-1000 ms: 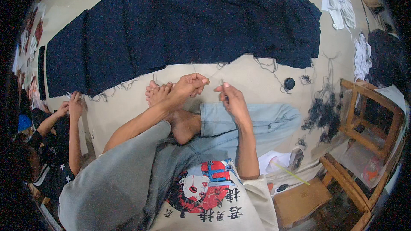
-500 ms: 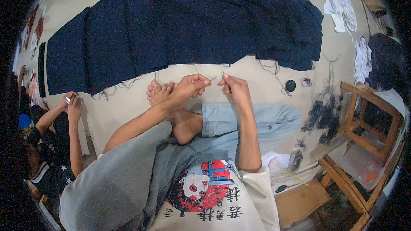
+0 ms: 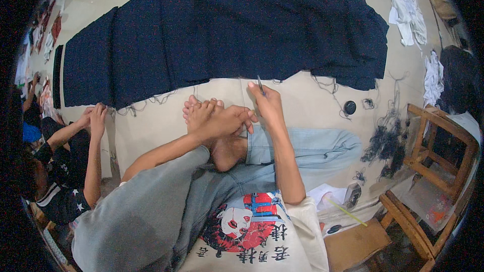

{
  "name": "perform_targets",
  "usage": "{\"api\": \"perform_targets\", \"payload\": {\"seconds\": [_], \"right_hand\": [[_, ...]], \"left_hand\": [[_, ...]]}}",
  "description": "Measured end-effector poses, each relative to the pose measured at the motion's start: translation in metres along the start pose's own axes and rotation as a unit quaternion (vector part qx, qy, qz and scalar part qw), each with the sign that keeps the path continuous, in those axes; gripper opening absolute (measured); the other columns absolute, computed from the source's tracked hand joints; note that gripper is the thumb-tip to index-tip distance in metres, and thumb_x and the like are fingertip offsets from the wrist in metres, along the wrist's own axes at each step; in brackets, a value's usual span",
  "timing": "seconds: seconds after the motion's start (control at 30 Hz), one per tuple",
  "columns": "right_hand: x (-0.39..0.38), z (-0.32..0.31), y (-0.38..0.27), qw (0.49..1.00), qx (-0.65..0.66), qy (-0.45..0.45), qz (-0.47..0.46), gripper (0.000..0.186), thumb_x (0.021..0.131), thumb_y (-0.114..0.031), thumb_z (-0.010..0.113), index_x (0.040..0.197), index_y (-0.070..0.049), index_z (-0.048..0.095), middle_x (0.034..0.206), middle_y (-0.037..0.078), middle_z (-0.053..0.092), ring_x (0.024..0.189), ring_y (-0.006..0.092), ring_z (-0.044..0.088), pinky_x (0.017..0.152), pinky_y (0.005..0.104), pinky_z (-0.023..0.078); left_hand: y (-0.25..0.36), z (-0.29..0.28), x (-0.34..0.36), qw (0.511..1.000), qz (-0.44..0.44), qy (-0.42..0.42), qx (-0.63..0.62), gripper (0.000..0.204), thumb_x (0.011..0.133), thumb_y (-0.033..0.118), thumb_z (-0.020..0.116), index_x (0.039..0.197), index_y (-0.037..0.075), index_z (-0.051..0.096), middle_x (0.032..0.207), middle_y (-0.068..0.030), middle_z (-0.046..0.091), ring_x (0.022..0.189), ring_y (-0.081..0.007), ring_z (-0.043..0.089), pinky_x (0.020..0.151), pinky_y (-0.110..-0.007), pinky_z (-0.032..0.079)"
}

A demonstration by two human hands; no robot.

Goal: The person sits on the floor and uses small scissors to cut threads and trim the edges of a large piece of dark blue fabric. They repeatedly pull threads and snip them, occasionally adjusting the fabric's position.

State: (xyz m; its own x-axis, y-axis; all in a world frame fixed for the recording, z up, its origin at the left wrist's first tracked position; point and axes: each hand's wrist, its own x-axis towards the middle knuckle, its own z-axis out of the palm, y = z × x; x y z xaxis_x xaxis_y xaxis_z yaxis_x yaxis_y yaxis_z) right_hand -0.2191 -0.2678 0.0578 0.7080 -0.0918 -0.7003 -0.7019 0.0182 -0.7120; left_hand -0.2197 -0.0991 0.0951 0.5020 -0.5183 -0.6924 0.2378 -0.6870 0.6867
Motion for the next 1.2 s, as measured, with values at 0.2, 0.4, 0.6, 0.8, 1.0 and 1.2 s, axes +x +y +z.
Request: {"api": "perform_targets", "payload": {"seconds": [0.2,0.4,0.6,0.8,1.0,1.2], "right_hand": [[0.03,0.028,-0.014,0.953,0.293,-0.042,0.061,0.022,0.095,-0.026,0.073,0.093,-0.006,0.064,0.057,-0.01,0.038,0.042,0.0015,0.029,0.039,0.0215,0.021],[0.023,0.028,-0.015,0.954,0.299,0.015,-0.022,0.021,0.095,-0.021,0.073,0.085,-0.012,0.056,0.064,-0.007,0.049,0.044,0.0017,0.033,0.039,0.0212,0.024],[0.021,0.031,-0.022,0.951,0.307,0.02,-0.009,0.018,0.096,-0.02,0.071,0.087,-0.012,0.057,0.068,-0.004,0.054,0.047,0.0022,0.037,0.041,0.0207,0.026],[0.032,0.035,-0.001,0.972,0.212,0.065,-0.077,0.022,0.098,-0.023,0.069,0.085,-0.009,0.057,0.072,-0.004,0.057,0.055,0.0029,0.04,0.048,0.0231,0.031],[0.046,0.038,0.005,0.97,0.05,0.134,-0.198,0.024,0.098,-0.023,0.07,0.087,-0.005,0.059,0.071,-0.004,0.054,0.065,0.0065,0.043,0.058,0.0263,0.035],[0.036,0.031,-0.002,0.98,0.051,0.111,-0.159,0.022,0.097,-0.024,0.07,0.089,-0.005,0.062,0.071,-0.004,0.055,0.065,0.0063,0.043,0.057,0.0259,0.036]], "left_hand": [[-0.002,-0.002,-0.001,0.999,-0.011,0.023,0.04,0.05,0.1,0.065,0.042,0.127,0.03,0.066,0.12,-0.0068,0.071,0.126,-0.036,0.054,0.118,-0.059,0.016],[-0.011,-0.013,-0.016,0.939,-0.095,0.072,0.323,0.079,0.096,0.067,0.051,0.148,0.009,0.039,0.151,-0.0222,0.046,0.126,-0.0375,0.053,0.109,-0.05,0.038],[-0.023,-0.042,0.029,0.762,0.057,0.012,-0.645,0.046,0.102,0.052,0.056,0.12,0.01,0.057,0.108,-0.0058,0.065,0.095,-0.0122,0.061,0.074,-0.028,0.05],[-0.027,-0.021,0.065,0.766,0.064,0.176,-0.615,0.031,0.098,0.037,0.07,0.091,0.009,0.056,0.079,-0.0003,0.061,0.064,-0.0056,0.05,0.057,-0.022,0.04],[-0.026,-0.021,0.062,0.809,0.076,0.222,-0.539,0.034,0.1,0.037,0.066,0.085,0.008,0.057,0.07,-0.0029,0.057,0.06,-0.011,0.048,0.054,-0.026,0.035],[-0.029,-0.022,0.062,0.79,0.071,0.173,-0.583,0.031,0.102,0.031,0.064,0.086,0.005,0.059,0.077,-0.0092,0.066,0.065,-0.0137,0.056,0.058,-0.027,0.043]]}}
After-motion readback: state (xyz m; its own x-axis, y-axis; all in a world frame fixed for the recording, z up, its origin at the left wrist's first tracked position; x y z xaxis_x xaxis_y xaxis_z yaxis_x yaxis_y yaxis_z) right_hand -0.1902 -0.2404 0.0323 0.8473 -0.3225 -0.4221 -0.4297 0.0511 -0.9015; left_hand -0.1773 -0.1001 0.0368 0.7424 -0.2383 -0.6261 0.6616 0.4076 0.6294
